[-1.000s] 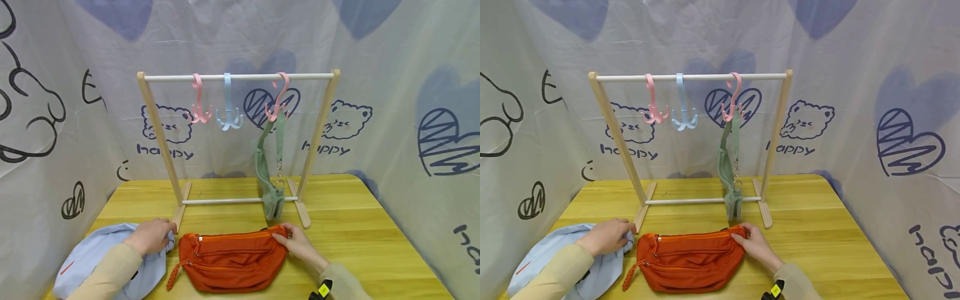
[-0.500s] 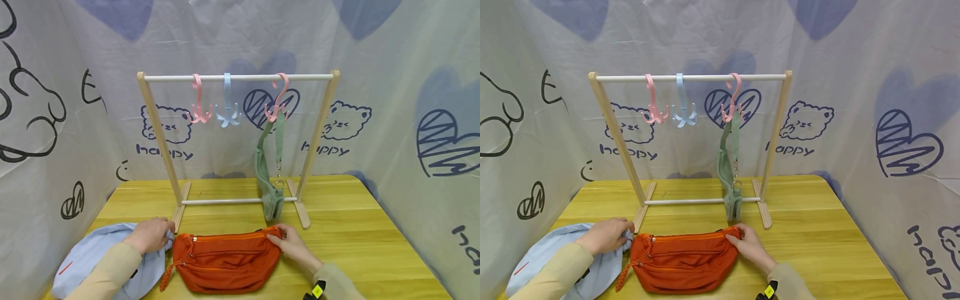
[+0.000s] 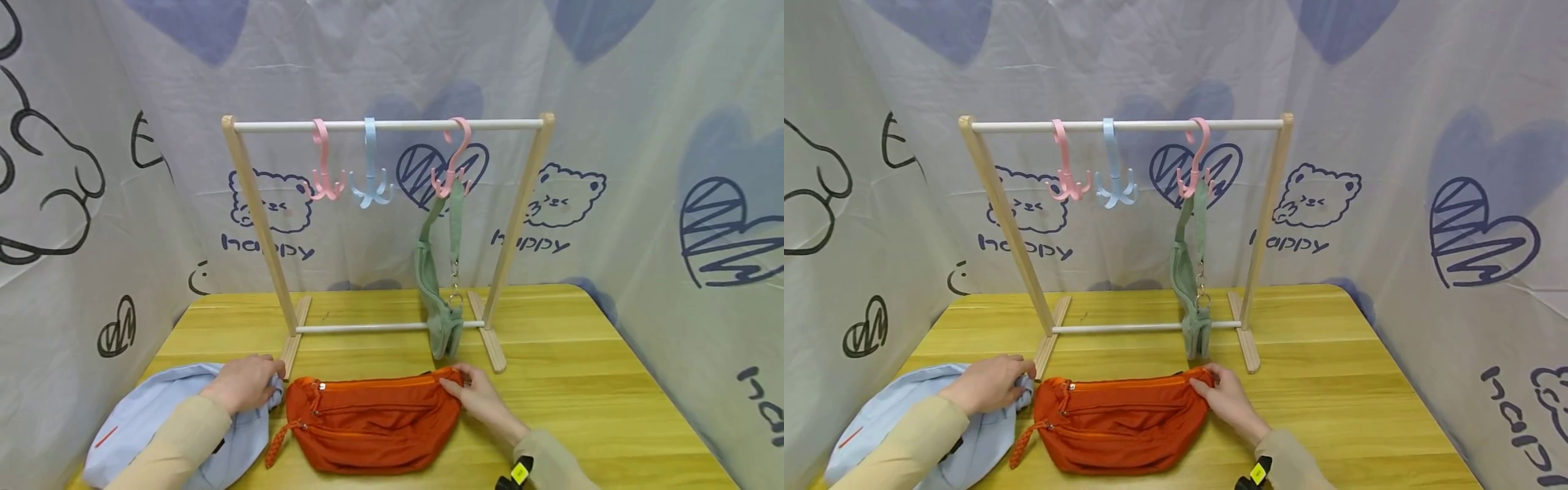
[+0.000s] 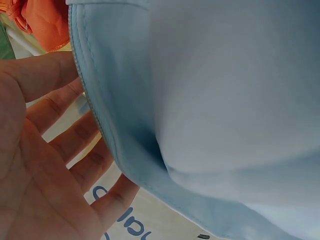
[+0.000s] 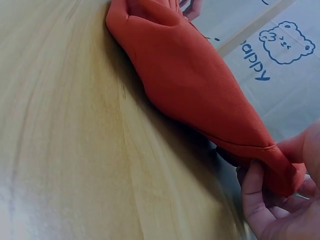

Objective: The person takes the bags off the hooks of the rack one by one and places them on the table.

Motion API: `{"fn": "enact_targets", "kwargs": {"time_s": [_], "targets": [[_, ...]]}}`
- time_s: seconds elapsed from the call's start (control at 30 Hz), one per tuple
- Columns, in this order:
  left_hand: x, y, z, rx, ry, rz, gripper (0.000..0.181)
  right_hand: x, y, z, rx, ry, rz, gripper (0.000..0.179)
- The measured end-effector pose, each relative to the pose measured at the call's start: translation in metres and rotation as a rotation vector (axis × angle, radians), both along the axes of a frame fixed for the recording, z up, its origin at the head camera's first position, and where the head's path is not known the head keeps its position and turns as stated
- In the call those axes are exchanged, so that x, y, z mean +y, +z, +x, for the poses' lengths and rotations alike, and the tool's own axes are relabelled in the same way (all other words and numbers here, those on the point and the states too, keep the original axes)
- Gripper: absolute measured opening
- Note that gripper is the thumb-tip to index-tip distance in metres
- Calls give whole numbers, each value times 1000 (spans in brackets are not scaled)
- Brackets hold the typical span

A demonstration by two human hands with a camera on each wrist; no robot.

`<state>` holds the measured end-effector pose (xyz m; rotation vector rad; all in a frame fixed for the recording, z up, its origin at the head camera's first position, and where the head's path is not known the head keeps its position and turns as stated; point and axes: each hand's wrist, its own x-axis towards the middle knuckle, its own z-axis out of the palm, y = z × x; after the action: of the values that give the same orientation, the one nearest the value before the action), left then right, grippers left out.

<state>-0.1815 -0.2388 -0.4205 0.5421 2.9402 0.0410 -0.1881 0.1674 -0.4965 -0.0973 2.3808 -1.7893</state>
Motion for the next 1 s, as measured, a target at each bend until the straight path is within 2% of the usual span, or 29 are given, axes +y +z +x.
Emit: {"fn": "enact_targets", "kwargs": {"time_s": [0.3, 0.5, 0.63, 0.7, 0.9, 1.0], "targets": [[5, 0, 0, 9, -5, -7, 19, 2, 0, -2, -7, -57, 25, 29], [8, 1, 0, -7, 5, 4, 19, 6, 3, -2, 14, -49, 72, 26], [14, 8, 1, -23, -4, 29, 24, 9, 7, -2, 82, -80, 110, 23], [19, 13, 0, -16, -22, 34, 24, 10, 9, -3, 128, -99, 98, 23], [37, 25, -5, 59, -96, 47, 25, 17, 21, -5, 323, -139, 58, 23], [49, 34, -9, 89, -130, 71, 28, 19, 30, -7, 379, -167, 65, 22]]}}
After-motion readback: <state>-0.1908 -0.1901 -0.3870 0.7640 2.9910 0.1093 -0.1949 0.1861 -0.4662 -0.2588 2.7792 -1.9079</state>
